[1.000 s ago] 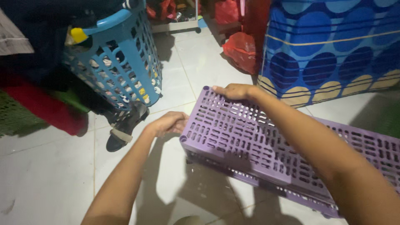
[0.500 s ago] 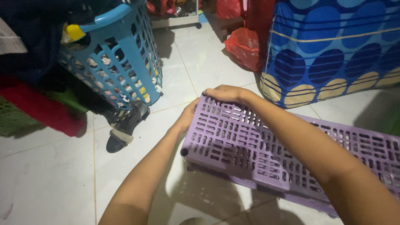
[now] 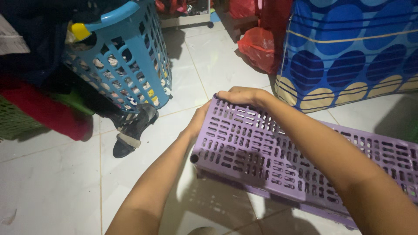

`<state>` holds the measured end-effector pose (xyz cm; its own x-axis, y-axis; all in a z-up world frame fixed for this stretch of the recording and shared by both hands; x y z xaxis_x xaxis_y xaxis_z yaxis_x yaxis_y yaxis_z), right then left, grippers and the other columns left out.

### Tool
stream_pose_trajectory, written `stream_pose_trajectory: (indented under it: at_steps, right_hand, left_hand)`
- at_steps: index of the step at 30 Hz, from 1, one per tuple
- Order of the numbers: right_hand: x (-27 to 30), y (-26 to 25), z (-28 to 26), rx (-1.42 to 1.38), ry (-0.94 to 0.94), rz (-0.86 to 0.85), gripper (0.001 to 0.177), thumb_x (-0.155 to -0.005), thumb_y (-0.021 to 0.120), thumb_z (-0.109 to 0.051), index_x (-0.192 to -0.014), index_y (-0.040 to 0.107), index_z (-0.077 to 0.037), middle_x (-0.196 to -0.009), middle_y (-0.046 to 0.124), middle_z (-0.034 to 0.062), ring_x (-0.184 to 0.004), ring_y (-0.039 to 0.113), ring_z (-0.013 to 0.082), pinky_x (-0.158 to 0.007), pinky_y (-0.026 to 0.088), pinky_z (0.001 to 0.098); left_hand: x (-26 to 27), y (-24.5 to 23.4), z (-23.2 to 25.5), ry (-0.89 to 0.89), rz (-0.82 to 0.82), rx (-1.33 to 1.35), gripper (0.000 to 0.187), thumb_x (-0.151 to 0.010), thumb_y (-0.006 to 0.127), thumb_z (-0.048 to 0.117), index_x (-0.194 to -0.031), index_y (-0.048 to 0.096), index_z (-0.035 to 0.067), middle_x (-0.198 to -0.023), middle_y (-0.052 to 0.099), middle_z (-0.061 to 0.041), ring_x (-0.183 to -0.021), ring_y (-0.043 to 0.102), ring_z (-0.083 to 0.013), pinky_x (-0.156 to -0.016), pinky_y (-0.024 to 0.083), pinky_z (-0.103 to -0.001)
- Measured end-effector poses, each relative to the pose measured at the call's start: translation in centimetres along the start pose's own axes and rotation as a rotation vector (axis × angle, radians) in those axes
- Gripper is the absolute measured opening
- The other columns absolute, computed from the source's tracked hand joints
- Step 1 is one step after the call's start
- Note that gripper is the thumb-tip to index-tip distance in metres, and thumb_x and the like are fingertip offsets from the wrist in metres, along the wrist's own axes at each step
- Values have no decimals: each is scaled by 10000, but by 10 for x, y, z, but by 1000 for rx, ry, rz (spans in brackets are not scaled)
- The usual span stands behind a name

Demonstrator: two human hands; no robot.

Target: The person assembles a purple plastic stool by inserting cylindrical legs into the perforated seat panels. They repeatedly insert and remove the legs, adjust the panels, and reposition the stool on the floor.

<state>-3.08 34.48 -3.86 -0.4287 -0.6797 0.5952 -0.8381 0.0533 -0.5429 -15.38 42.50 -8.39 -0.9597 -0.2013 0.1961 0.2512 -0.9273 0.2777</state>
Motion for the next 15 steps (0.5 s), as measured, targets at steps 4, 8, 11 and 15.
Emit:
stream_pose_trajectory:
  at_steps: [4,8,11,15]
  right_hand:
    - [-5,-11,-3,0,-163,84,689,-936,438,-561,-1167,746,10,-1155,759,203,-1015,730,291,-948,531,393]
    - [-5,-29,-1,73,-168,181,702,-939,416,-569,-1150,750,11,-1139,755,229,-1022,734,318,-962,524,389]
    - [-4,-36,3,105,-147,205,698,-937,406,-564,-1163,744,3,-1145,743,235,-1024,731,333,-962,520,400]
    - [-10,-35,6,112,-167,207,721,-945,389,-575,-1159,743,16,-1153,746,244,-1030,732,337,-970,518,404]
  left_hand:
    - [-10,17,3,-35,-114,431,418,-1098,448,347,-1357,606,60,-1109,682,-43,-939,658,-131,-797,569,-297]
    - [-24,24,15,70,-150,428,377,-1090,475,281,-1368,612,66,-1125,686,-31,-968,662,-115,-826,574,-288]
    - [-31,24,9,-21,-125,505,380,-1083,475,304,-1355,617,79,-1101,697,-39,-944,671,-124,-800,572,-291]
    - [-44,21,-3,-64,-122,566,380,-1097,490,303,-1355,611,52,-1104,695,-52,-950,671,-144,-808,577,-311]
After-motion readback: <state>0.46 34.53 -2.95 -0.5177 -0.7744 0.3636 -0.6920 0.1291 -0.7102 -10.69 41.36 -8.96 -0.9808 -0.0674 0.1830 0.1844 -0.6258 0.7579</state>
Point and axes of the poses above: each hand's wrist, its own x-axis away from the middle knuckle, its own y-axis out of the palm, z = x × y, the point moved 6 cm from there along -x, towards the middle knuckle
